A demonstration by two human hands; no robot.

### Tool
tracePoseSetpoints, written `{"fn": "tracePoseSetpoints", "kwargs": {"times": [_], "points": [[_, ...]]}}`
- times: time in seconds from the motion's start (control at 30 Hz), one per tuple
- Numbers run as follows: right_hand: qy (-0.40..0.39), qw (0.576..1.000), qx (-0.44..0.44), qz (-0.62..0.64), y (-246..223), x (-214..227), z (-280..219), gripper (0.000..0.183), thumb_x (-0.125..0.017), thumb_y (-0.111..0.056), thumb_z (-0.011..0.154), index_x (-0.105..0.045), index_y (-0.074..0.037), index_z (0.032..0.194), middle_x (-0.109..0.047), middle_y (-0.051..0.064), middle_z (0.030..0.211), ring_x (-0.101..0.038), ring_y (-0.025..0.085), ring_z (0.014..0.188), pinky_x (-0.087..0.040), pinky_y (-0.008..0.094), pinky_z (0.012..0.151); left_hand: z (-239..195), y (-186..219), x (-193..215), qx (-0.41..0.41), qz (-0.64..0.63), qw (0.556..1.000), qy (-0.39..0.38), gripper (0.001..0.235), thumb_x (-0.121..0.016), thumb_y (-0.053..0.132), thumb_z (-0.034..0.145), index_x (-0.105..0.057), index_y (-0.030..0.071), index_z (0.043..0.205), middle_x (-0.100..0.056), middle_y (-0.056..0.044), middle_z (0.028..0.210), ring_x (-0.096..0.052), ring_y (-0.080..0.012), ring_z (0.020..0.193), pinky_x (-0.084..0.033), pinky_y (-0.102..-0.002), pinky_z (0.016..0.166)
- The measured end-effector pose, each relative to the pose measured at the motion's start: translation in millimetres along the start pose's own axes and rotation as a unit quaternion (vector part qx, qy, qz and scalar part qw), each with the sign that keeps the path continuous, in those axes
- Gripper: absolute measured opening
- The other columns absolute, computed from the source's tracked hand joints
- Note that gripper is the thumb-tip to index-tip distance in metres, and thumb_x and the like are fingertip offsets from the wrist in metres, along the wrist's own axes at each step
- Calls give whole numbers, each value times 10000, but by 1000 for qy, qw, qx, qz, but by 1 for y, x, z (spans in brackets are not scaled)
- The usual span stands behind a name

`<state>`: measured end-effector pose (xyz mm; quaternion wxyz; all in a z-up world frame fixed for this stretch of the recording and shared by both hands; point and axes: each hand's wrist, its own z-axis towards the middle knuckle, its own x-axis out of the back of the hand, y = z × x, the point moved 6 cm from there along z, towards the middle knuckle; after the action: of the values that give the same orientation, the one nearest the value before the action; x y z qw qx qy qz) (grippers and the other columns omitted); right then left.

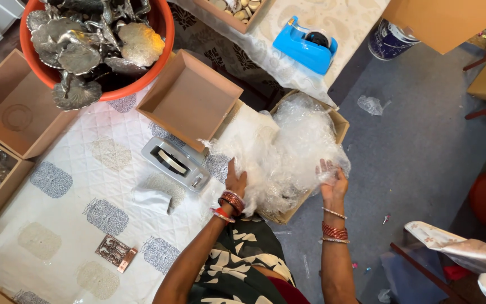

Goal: The person cleans a small wooden ornament with a cloth, wraps it in bubble wrap, and places it inside a small plastic bag.

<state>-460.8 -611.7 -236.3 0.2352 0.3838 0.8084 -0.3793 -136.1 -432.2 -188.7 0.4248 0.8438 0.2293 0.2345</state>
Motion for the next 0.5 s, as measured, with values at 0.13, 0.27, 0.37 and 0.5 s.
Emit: {"fn": "tracePoseSetpoints", "kwargs": {"times": [0.13, 0.27, 0.37, 0.5], "points": [[19, 1000, 5, 5, -19, 15, 3, 408, -374, -290, 1107, -464, -38, 1414, -516, 215, 1456, -569, 380, 1308, -451, 622, 1107, 4, 19, -18, -162, -12, 986, 39, 740, -596, 71, 896, -281, 42, 1566, -481, -233, 1531, -470, -350, 1419, -351, -413, 1194], [-25, 999, 18, -24, -40, 26, 7, 449, -356, -312, 1095, -481, -40, 1430, -570, 176, 1403, -598, 352, 1229, -482, 584, 1080, 3, 39, -57, -219, 110, 969, -27, 843, -709, 200, 905, -213, 45, 1568, -301, -277, 1609, -324, -394, 1499, -274, -453, 1230], [-87, 995, 32, 39, -65, 64, 20, 470, -359, -310, 1134, -517, 10, 1439, -605, 199, 1376, -610, 367, 1228, -500, 567, 1073, -23, 84, -86, -184, 211, 947, -157, 1025, -787, 298, 859, -95, 87, 1584, -161, -325, 1594, -277, -461, 1467, -311, -476, 1180], [-70, 992, 90, 53, -101, 46, -32, 495, -395, -371, 1137, -537, -17, 1452, -607, 194, 1423, -601, 378, 1259, -488, 562, 1095, -29, 77, -144, -201, 359, 844, -344, 1124, -778, 260, 818, -23, 182, 1647, -28, -413, 1582, -278, -572, 1411, -404, -502, 1153]]}}
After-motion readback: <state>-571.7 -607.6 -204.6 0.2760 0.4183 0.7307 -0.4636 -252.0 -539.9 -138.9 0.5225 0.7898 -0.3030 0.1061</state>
